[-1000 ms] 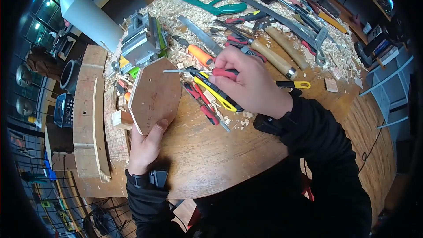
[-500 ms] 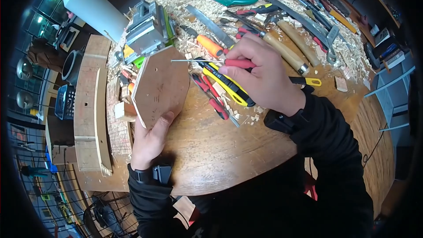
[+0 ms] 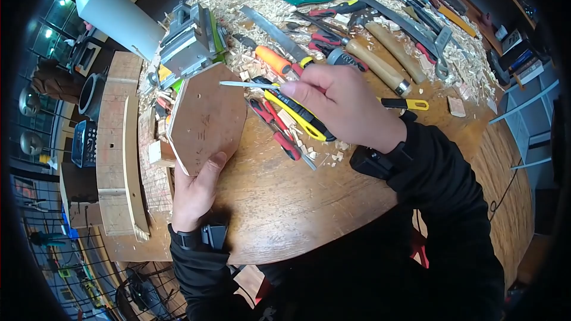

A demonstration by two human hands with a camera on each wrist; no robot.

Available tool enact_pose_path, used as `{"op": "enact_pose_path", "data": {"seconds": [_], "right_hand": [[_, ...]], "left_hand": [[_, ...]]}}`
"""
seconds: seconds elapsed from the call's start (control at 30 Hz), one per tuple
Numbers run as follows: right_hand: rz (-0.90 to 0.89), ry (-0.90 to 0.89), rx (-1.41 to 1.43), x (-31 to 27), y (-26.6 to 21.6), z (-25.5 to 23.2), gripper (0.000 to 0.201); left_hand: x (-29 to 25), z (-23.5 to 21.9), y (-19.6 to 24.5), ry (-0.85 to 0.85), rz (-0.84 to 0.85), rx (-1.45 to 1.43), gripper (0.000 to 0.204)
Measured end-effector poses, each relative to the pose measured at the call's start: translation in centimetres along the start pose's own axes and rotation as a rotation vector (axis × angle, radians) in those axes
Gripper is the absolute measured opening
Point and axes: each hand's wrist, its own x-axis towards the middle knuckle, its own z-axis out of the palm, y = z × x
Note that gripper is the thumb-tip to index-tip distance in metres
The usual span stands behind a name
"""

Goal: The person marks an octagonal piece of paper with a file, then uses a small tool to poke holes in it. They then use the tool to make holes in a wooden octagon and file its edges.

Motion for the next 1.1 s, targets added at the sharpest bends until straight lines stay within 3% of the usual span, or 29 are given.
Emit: {"op": "enact_pose_path", "data": {"seconds": [0.17,0.23,0.27,0.33,0.53,0.67,0.77,0.83,0.87,0.93,0.97,1.03,1.1], "right_hand": [[-0.23,0.222,0.127,0.2,0.5,1.2,0.022],[-0.333,0.373,0.096,0.6,0.6,1.6,0.033],[-0.333,0.373,0.096,0.5,0.6,1.5,0.033],[-0.126,0.128,0.105,0.1,0.7,1.0,0.035],[-0.042,0.02,-0.039,0.0,0.0,0.2,0.037],[0.019,-0.015,0.037,0.1,0.3,0.3,0.032],[-0.04,0.067,0.125,-0.3,-0.2,0.5,0.022],[-0.192,0.27,0.223,-0.2,0.1,1.3,0.021],[-0.193,0.268,0.226,-0.1,0.3,1.3,0.021],[-0.355,0.317,0.047,0.2,0.7,1.0,0.025],[-0.356,0.315,0.047,0.1,0.6,0.8,0.025],[-0.123,0.157,0.031,-0.2,0.4,0.2,0.022],[-0.021,0.057,0.037,-0.2,0.2,-0.2,0.02]], "left_hand": [[-0.1,0.0,0.1,0.014,-0.016,-0.002,0.041],[-0.1,0.1,0.0,0.023,-0.01,-0.009,0.042],[-0.1,0.2,0.0,0.034,-0.003,-0.016,0.042],[-0.1,0.1,0.0,0.027,-0.009,-0.011,0.042],[-0.1,0.1,0.0,0.015,0.011,-0.01,0.042],[-0.1,0.1,-0.1,0.009,0.008,-0.028,0.041],[-0.1,0.0,0.0,0.017,0.004,0.012,0.04],[-0.1,0.0,0.0,0.023,0.001,0.018,0.04],[-0.1,0.0,-0.1,0.025,-0.001,0.023,0.039],[-0.1,0.1,-0.2,0.032,0.005,0.011,0.039],[-0.1,0.1,-0.2,0.036,0.011,-0.003,0.038],[-0.1,0.1,-0.3,0.035,0.023,-0.003,0.037],[-0.1,0.1,-0.3,0.032,0.037,-0.003,0.035]]}}
